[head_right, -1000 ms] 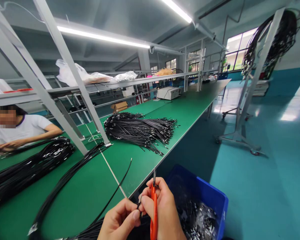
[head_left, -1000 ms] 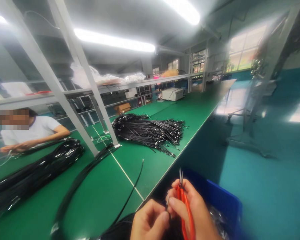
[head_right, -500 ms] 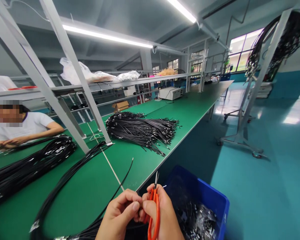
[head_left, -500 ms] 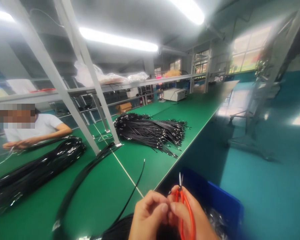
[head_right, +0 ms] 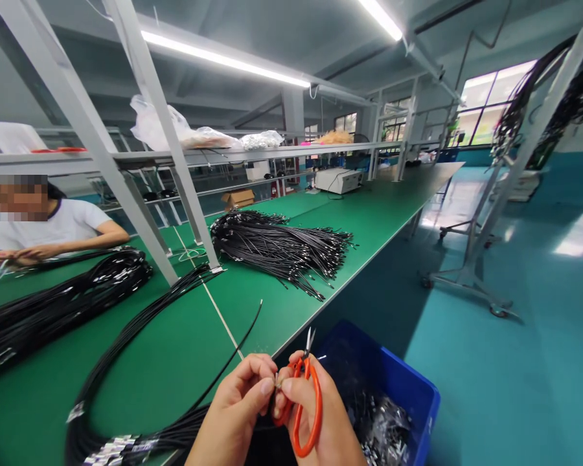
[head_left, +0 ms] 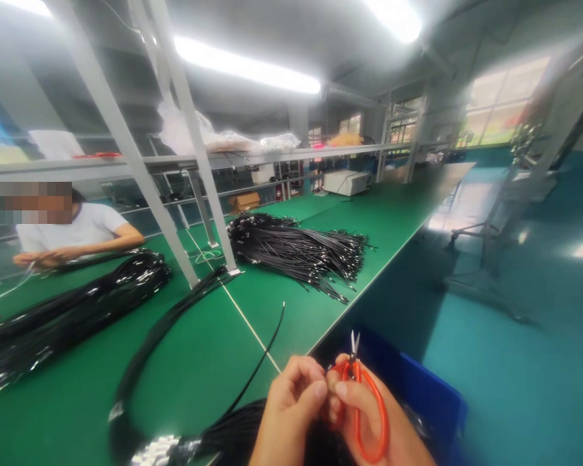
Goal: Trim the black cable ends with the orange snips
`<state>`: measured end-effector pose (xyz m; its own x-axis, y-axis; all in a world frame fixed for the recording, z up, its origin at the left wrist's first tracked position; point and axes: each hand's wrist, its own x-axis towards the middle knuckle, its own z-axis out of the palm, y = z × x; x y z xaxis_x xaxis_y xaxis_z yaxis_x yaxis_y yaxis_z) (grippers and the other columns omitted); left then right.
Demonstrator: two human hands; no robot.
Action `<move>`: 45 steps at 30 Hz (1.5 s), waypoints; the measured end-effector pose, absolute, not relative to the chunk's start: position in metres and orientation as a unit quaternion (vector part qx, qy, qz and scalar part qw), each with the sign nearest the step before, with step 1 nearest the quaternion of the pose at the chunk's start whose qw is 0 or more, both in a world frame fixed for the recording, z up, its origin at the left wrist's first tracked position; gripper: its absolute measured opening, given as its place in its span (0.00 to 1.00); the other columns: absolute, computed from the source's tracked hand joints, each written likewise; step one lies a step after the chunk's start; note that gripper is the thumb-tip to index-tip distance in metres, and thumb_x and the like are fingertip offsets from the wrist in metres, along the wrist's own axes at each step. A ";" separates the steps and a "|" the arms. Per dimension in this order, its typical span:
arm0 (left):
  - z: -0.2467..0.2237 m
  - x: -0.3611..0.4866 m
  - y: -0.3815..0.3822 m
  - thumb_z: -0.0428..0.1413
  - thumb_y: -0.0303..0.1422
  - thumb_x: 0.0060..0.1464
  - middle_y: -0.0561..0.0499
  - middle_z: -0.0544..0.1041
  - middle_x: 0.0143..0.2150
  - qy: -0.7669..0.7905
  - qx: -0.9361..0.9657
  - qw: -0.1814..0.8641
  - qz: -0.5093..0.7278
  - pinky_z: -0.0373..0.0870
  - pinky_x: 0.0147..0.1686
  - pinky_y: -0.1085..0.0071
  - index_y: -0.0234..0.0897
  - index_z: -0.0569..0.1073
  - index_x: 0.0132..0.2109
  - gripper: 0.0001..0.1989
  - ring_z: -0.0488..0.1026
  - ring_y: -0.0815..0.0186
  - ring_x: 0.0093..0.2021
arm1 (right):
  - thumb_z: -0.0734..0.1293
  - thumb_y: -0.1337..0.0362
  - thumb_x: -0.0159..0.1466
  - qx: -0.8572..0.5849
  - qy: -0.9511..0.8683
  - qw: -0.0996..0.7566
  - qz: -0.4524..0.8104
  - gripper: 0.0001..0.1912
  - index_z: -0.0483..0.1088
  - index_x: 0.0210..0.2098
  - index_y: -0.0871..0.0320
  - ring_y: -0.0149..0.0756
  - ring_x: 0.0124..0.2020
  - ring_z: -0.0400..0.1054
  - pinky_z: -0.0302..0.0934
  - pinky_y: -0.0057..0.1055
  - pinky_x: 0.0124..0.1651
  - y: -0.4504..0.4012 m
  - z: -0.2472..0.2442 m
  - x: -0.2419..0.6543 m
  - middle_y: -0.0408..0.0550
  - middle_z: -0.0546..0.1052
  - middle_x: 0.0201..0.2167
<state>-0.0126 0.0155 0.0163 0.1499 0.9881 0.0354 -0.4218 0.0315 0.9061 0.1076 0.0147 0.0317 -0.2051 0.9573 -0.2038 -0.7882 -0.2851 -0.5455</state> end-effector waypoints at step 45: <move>0.032 -0.014 0.001 0.65 0.43 0.43 0.56 0.67 0.17 0.483 0.455 0.503 0.555 0.59 0.19 0.79 0.33 0.73 0.22 0.17 0.61 0.73 0.18 | 0.68 0.70 0.56 -0.425 -0.516 0.639 0.380 0.07 0.69 0.30 0.50 0.33 0.24 0.70 0.63 0.25 0.28 0.017 0.028 0.097 0.38 0.75 0.24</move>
